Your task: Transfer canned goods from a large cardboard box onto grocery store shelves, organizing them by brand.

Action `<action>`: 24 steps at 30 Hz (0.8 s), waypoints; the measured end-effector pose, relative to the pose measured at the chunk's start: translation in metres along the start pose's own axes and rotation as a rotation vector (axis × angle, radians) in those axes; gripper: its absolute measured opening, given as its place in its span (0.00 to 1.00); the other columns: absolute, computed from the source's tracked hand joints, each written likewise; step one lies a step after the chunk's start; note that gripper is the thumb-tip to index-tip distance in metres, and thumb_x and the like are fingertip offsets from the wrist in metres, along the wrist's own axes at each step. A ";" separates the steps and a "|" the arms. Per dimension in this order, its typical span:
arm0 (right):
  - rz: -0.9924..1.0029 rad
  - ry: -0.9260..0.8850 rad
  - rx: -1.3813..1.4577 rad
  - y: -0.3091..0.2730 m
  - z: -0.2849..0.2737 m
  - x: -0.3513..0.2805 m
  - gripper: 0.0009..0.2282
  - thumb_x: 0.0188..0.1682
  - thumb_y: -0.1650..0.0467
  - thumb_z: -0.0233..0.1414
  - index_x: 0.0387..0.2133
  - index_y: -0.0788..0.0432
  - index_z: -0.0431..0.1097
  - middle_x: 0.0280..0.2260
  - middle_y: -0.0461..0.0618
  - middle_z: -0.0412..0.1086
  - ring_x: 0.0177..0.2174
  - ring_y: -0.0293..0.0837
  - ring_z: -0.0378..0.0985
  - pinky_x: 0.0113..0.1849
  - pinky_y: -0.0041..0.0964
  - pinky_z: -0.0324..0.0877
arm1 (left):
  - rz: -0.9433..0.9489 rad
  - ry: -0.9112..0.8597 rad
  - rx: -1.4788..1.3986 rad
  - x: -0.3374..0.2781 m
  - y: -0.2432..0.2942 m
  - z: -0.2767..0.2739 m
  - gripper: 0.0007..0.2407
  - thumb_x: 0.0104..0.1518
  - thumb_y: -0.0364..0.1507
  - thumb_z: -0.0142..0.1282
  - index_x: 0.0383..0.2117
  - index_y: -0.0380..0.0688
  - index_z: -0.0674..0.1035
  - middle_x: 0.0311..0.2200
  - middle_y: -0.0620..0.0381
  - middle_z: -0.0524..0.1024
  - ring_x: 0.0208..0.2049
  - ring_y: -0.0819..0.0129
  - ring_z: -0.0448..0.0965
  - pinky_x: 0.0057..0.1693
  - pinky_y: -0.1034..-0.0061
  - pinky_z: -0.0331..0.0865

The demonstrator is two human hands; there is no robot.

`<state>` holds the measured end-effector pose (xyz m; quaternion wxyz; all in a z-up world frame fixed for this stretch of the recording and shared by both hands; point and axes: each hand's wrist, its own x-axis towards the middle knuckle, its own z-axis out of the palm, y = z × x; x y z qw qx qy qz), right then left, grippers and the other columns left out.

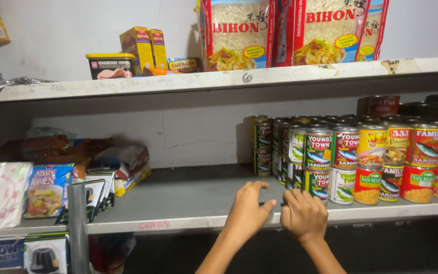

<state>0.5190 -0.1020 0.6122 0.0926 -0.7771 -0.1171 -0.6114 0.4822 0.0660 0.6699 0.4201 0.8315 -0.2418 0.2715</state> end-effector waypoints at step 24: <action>0.501 -0.893 0.448 0.039 -0.233 -0.405 0.34 0.34 0.70 0.63 0.59 0.44 0.62 0.65 0.61 0.45 0.62 0.64 0.48 0.58 0.60 0.45 | -0.532 -0.222 -0.491 -0.346 0.027 0.125 0.18 0.53 0.25 0.61 0.52 0.41 0.76 0.49 0.56 0.80 0.46 0.69 0.82 0.50 0.75 0.76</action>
